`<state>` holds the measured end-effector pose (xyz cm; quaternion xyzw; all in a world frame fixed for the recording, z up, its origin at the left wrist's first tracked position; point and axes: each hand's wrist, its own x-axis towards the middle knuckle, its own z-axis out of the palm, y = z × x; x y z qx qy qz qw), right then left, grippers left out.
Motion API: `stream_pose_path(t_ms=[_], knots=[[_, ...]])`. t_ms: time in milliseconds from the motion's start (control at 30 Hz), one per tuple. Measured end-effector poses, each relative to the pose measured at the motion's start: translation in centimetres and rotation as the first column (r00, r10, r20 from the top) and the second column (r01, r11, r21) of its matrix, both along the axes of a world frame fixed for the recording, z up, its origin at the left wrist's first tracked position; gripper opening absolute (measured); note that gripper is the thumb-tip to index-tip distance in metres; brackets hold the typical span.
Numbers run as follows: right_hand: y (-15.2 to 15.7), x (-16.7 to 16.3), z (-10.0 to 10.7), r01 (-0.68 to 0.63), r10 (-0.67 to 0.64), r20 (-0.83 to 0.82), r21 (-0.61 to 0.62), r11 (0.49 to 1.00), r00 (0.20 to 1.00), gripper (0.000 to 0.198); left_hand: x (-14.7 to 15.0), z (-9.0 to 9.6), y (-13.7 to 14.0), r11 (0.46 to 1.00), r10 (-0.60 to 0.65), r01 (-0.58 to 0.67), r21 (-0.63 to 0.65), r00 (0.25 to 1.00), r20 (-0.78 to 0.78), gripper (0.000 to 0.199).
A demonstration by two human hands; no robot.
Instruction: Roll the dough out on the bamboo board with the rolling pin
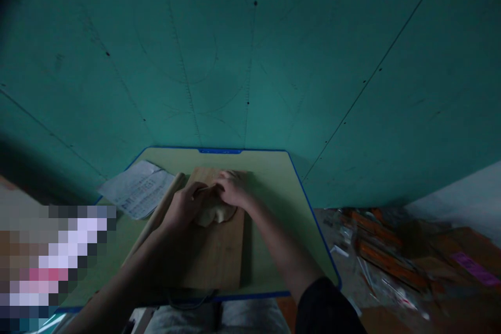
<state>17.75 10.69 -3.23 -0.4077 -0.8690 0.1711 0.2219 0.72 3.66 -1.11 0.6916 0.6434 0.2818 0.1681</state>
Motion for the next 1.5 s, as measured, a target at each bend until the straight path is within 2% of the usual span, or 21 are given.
stream_pose_path(t_ms=[100, 200, 300, 433, 533, 567, 733, 800, 867, 933, 1000, 1067, 1167, 1267, 1400, 1500], knots=[[-0.2, -0.4, 0.2, -0.013, 0.013, -0.032, 0.006, 1.000, 0.999, 0.014, -0.7, -0.3, 0.5, 0.999, -0.029, 0.026, 0.039, 0.997, 0.073, 0.026], [-0.6, -0.5, 0.8, 0.005, -0.006, -0.046, -0.015, 1.000, 0.999, 0.013, -0.8, -0.2, 1.5, 0.992, -0.111, 0.116, 0.041, 0.988, -0.110, 0.034], [-0.9, -0.3, 1.4, 0.010, -0.011, -0.090, -0.017, 1.000, 0.996, 0.011, -0.4, 0.0, 2.1, 0.982, -0.181, 0.190, 0.006, 0.947, -0.265, 0.018], [-0.7, 0.7, 1.5, -0.019, 0.015, -0.134, -0.030, 0.999, 0.991, 0.007, 0.2, -0.1, 2.1, 0.981, -0.185, 0.194, 0.014, 0.955, -0.233, 0.028], [-0.3, 1.6, 1.1, -0.021, 0.019, -0.059, -0.041, 0.999, 0.998, 0.034, 0.2, -0.4, 1.6, 0.972, -0.223, 0.232, 0.032, 0.958, -0.178, 0.032], [-0.2, 1.8, 0.9, -0.021, 0.020, -0.021, -0.040, 0.999, 1.000, 0.037, 0.0, -0.6, 1.4, 0.969, -0.235, 0.243, 0.041, 0.961, -0.146, 0.032], [-0.8, 1.6, 0.8, -0.014, 0.015, 0.031, -0.016, 1.000, 0.999, 0.018, -0.6, -1.1, 1.1, 0.967, -0.243, 0.243, 0.073, 0.970, -0.007, 0.031], [-1.4, 1.3, 1.3, -0.007, 0.007, 0.050, -0.013, 1.000, 0.999, 0.016, -0.5, -0.8, 1.2, 0.973, -0.222, 0.224, 0.047, 0.974, -0.035, 0.033], [-2.0, 1.1, 2.2, -0.009, 0.010, 0.063, -0.017, 1.000, 0.998, 0.016, -0.2, -0.4, 1.3, 0.972, -0.228, 0.233, 0.020, 0.964, -0.135, 0.033], [-2.5, 1.2, 2.9, -0.026, 0.028, 0.053, -0.029, 0.999, 0.998, 0.017, 0.2, -0.2, 1.4, 0.962, -0.259, 0.273, 0.021, 0.934, -0.248, 0.025], [-2.7, 1.6, 3.3, -0.050, 0.051, 0.006, -0.051, 0.997, 0.999, 0.016, 0.5, -0.3, 1.4, 0.953, -0.274, 0.299, 0.043, 0.915, -0.298, 0.023], [-2.5, 2.3, 3.1, -0.045, 0.042, -0.046, -0.066, 0.997, 0.998, 0.012, 0.6, -0.6, 1.4, 0.951, -0.275, 0.304, 0.062, 0.917, -0.289, 0.026], [-1.9, 3.4, 2.2, -0.002, 0.002, -0.005, -0.031, 1.000, 1.000, 0.025, 0.2, -1.4, 1.2, 0.949, -0.281, 0.307, 0.074, 0.928, -0.246, 0.029], [-1.8, 3.7, 1.8, 0.009, -0.010, 0.110, 0.007, 1.000, 0.994, 0.009, -0.4, -1.9, 1.1, 0.946, -0.290, 0.313, 0.083, 0.933, -0.213, 0.033], [-3.2, 2.6, 3.3, 0.072, -0.066, 0.208, -0.020, 0.997, 0.976, 0.016, -0.6, -1.5, 0.9, 0.941, -0.316, 0.331, 0.067, 0.933, -0.174, 0.038], [-4.3, 1.7, 4.7, 0.091, -0.081, 0.185, -0.043, 0.995, 0.979, 0.016, -0.1, -0.6, 1.0, 0.929, -0.352, 0.370, 0.022, 0.899, -0.262, 0.042]])
